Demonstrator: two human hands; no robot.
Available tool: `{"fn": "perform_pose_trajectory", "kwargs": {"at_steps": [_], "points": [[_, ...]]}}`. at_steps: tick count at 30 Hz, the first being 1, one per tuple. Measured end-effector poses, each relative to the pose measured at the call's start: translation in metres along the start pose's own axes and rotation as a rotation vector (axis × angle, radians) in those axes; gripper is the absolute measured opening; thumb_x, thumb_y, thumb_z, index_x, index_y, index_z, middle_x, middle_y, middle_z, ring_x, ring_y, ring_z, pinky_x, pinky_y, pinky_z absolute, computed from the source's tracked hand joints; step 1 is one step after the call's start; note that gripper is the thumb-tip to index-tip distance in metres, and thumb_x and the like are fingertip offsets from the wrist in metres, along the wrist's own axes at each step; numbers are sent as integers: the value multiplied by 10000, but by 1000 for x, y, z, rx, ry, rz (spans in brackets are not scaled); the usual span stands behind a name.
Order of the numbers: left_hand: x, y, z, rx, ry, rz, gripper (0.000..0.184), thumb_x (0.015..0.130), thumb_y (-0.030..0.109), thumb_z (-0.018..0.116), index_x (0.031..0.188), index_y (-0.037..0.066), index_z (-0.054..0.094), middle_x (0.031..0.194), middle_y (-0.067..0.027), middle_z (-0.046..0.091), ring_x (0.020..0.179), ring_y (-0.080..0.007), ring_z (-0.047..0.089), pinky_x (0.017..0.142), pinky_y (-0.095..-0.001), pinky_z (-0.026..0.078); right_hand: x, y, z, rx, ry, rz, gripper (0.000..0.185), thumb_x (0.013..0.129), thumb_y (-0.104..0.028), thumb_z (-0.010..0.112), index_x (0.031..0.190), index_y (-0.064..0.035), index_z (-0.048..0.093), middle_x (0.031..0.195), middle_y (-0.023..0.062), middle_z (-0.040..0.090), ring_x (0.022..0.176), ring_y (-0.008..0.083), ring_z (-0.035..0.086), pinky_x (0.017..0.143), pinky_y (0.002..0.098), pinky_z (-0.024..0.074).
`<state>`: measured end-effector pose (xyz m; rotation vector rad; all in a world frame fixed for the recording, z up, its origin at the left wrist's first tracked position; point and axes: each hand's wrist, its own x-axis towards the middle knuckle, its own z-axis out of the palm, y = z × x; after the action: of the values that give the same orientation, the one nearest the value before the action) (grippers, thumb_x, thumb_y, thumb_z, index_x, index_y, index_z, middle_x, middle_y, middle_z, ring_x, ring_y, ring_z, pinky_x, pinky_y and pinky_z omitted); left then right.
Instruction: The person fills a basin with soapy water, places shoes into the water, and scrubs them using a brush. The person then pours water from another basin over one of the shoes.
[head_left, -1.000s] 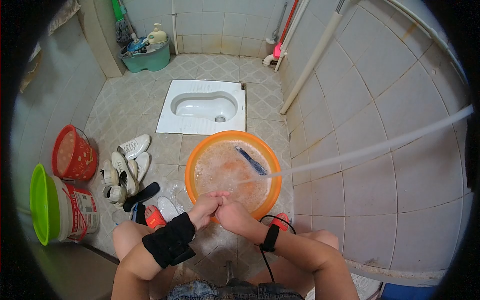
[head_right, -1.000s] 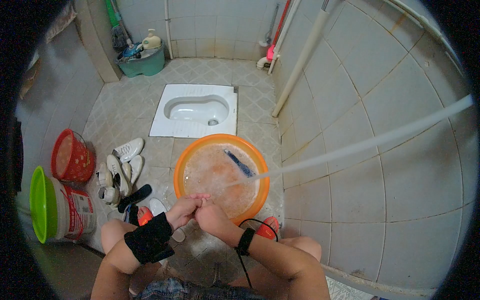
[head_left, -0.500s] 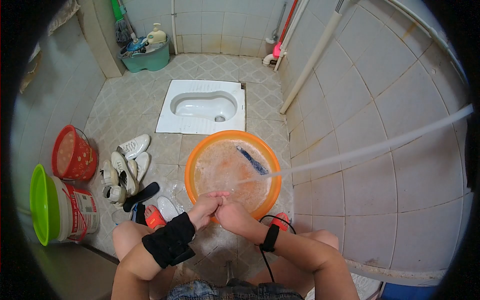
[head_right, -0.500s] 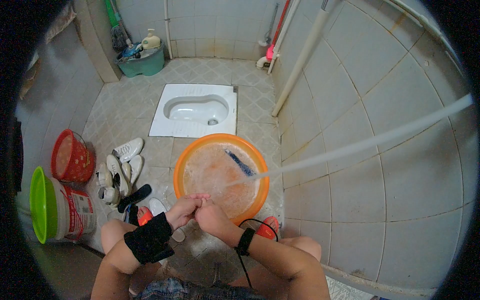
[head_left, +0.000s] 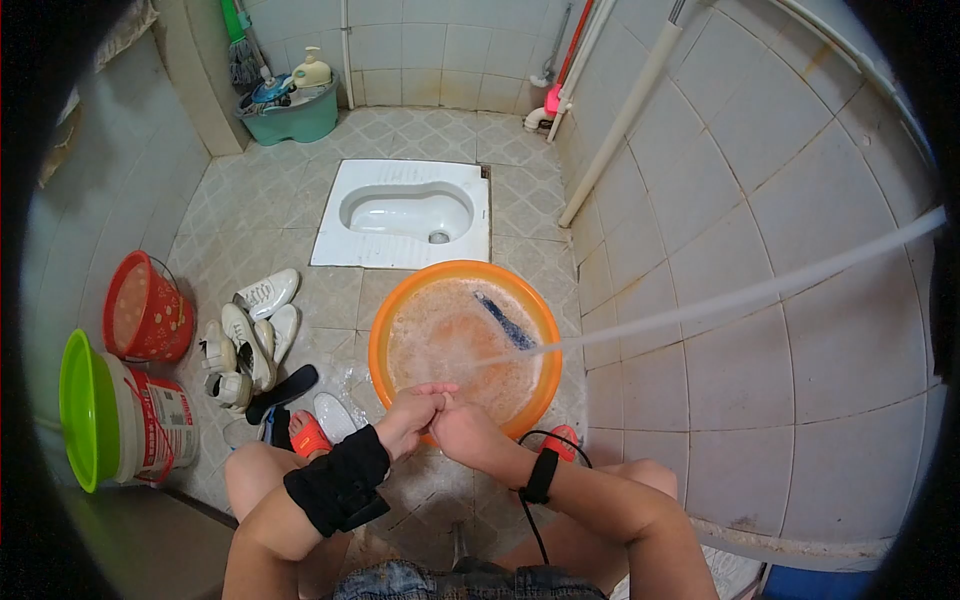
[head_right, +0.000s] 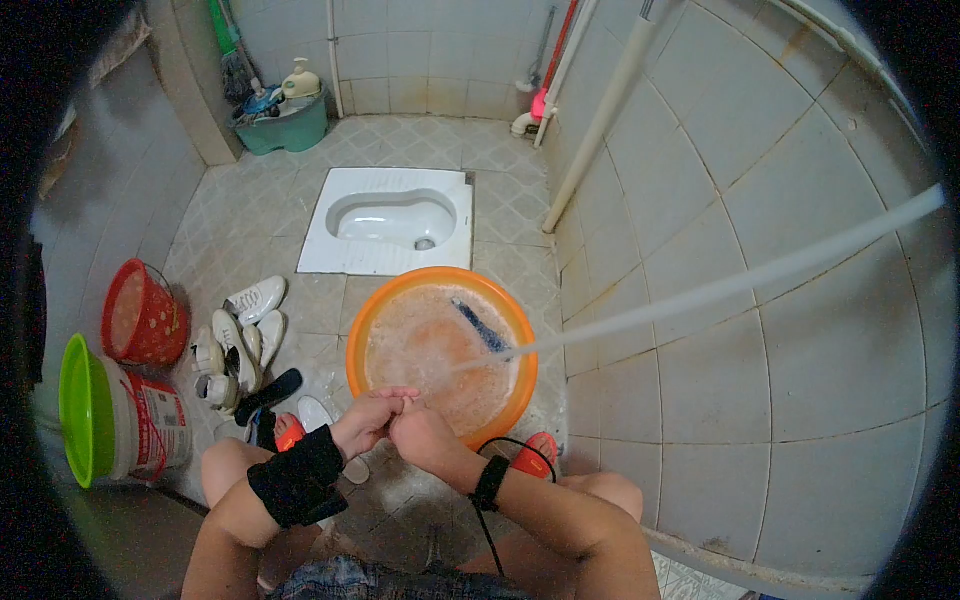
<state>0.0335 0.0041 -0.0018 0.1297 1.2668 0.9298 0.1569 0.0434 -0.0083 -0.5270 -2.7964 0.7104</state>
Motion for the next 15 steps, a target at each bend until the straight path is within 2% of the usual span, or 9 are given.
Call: {"fn": "perform_pose_trajectory", "kwargs": {"at_steps": [1, 3, 15], "points": [[-1, 0, 1, 0, 0, 0, 268, 787, 24, 450, 1027, 85, 551, 871, -29, 584, 729, -140, 566, 594, -280, 474, 0, -1, -1, -7, -26, 23, 150, 692, -117, 546, 693, 30, 574, 766, 193, 559, 717, 314, 561, 592, 381, 466], [-2, 0, 5, -73, 35, 11, 311, 763, -19, 432, 1036, 50, 562, 790, -20, 564, 612, -93, 515, 517, -223, 426, 0, -1, -2, -14, -53, 46, 148, 690, -117, 546, 688, 29, 573, 760, 192, 560, 712, 310, 565, 586, 381, 466], [0, -1, 4, -76, 35, 21, 296, 772, -16, 425, 1018, 58, 572, 721, 2, 534, 571, -83, 481, 499, -226, 405, 0, 0, 0, -45, 0, -9, 130, 683, -121, 552, 651, 4, 569, 692, 170, 564, 625, 302, 569, 540, 379, 457]]}}
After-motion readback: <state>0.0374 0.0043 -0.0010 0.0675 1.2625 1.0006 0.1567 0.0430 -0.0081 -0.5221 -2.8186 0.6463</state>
